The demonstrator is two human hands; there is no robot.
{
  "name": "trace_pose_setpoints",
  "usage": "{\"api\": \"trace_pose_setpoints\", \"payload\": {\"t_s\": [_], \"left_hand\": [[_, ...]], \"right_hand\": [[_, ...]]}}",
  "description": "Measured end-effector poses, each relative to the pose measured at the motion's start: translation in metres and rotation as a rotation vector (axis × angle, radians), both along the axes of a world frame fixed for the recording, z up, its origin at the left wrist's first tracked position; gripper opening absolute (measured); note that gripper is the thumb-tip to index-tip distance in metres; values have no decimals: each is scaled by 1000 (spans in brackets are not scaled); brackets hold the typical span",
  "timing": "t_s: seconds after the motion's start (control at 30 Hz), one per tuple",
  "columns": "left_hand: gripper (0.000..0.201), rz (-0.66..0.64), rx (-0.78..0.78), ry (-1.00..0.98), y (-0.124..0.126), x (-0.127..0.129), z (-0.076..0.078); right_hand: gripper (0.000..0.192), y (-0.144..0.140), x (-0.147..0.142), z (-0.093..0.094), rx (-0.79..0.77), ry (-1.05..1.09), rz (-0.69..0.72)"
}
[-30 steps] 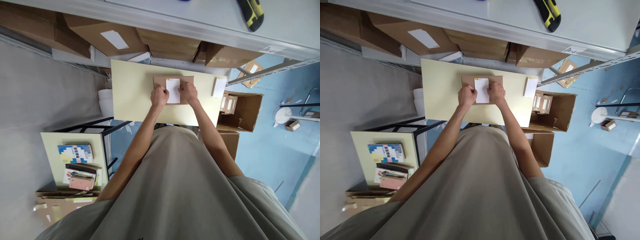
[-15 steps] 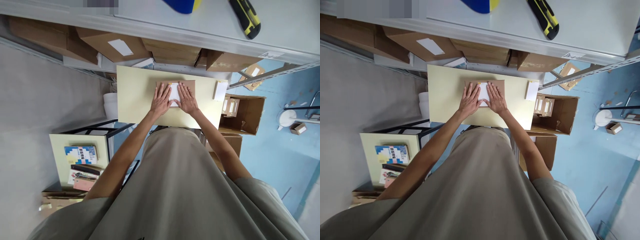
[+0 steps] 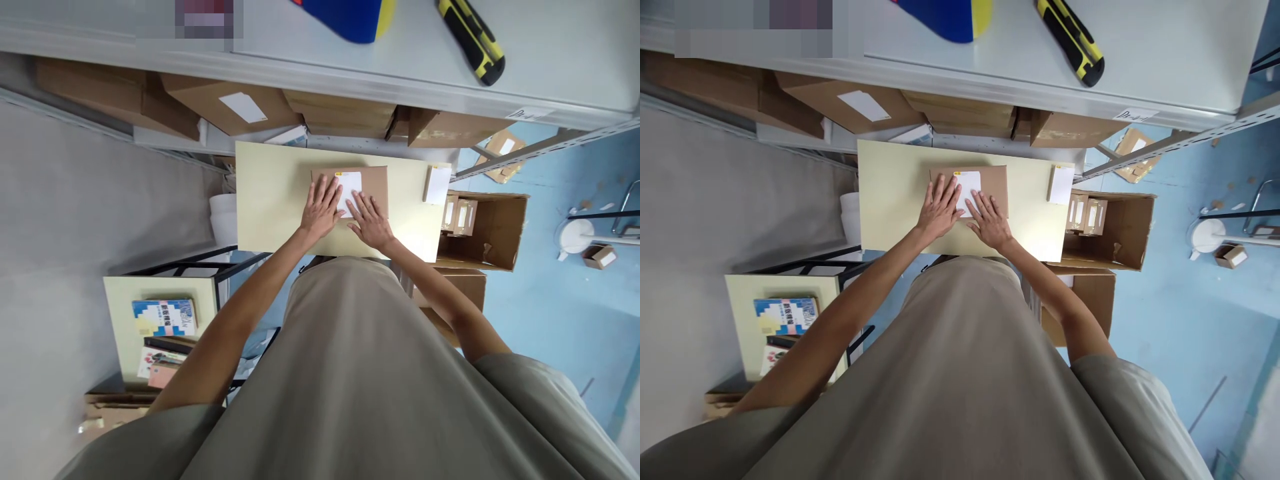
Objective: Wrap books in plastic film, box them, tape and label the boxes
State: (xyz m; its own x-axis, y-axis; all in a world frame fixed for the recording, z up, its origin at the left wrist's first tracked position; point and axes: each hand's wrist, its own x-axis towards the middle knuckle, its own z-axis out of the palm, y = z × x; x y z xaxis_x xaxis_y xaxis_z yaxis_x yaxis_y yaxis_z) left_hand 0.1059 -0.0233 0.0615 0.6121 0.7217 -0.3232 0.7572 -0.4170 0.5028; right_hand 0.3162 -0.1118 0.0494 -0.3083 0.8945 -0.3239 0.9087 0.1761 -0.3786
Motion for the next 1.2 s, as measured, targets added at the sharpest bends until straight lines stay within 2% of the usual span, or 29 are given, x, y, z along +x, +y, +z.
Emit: {"api": "trace_pose_setpoints", "payload": {"t_s": [0.3,0.47,0.63,0.73,0.83,0.9,1.0,1.1,1.2], "left_hand": [[87,-33,-21,53,-40,-8,6],[93,-9,-42,78,-50,1,8],[99,29,-38,68,-56,8,3],[107,9,-36,43,-55,4,-2],[113,15,-43,40,-52,0,-6],[113,34,-45,32,-52,-1,-7],[104,65,-33,23,-54,4,-6],[95,118,-2,44,-59,17,-6],[92,182,23,82,-63,34,-5]], "right_hand": [[87,0,-7,-6,10,-21,-24],[95,-12,-12,-6,-10,-30,0],[92,-21,-12,-5,-40,-29,56],[99,-9,-11,-8,-8,-19,72],[116,16,-11,-16,21,-12,62],[124,32,-13,-22,33,0,47],[123,48,-16,-26,48,16,20],[116,46,-18,-25,57,13,5],[109,26,-15,-19,50,10,21]]}}
